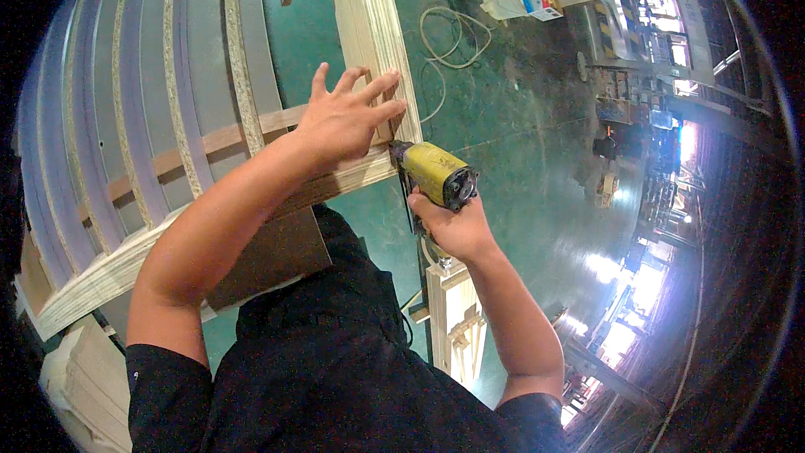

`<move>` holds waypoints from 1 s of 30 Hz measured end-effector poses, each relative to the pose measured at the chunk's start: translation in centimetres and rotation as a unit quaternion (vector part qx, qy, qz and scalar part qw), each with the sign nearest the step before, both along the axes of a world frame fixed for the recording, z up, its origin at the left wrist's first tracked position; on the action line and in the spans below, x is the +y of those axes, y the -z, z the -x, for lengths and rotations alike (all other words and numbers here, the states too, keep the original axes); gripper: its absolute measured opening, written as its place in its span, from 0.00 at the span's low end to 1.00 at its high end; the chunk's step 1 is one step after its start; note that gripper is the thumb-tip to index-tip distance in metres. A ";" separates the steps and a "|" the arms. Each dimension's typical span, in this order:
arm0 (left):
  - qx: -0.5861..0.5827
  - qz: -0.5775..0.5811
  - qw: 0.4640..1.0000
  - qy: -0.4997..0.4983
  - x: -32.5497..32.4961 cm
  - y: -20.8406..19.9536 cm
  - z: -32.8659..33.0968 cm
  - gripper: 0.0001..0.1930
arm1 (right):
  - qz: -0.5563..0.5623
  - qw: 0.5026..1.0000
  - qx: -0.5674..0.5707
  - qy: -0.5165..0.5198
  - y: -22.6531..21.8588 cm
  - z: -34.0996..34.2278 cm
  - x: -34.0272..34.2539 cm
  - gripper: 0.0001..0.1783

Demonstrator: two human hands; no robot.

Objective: The person uses a pneumatic nail gun to attach wooden slats to a large wooden frame structure. They repeatedly position the slats and drive nails into the joints to secure them. The person also retrieves additional slats from a nearby pile and places them onto the frame for attachment.

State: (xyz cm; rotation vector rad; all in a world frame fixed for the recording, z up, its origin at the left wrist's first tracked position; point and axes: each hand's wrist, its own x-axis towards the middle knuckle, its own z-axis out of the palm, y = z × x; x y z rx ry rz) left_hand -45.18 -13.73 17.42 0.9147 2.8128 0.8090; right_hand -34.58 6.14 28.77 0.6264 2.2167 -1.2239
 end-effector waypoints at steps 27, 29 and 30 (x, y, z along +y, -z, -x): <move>-0.023 0.006 1.000 0.014 -0.3 -0.5 0.1 0.36 | -0.031 0.999 0.016 -0.025 -0.3 -1.5 -0.4 0.13; -0.021 0.025 0.999 0.015 -0.2 -0.3 0.2 0.35 | -0.022 0.999 0.037 -0.026 0.0 -1.9 0.4 0.15; -0.021 0.017 1.000 0.013 -0.1 -0.3 0.2 0.35 | -0.025 0.998 0.055 -0.033 0.5 -2.8 1.4 0.17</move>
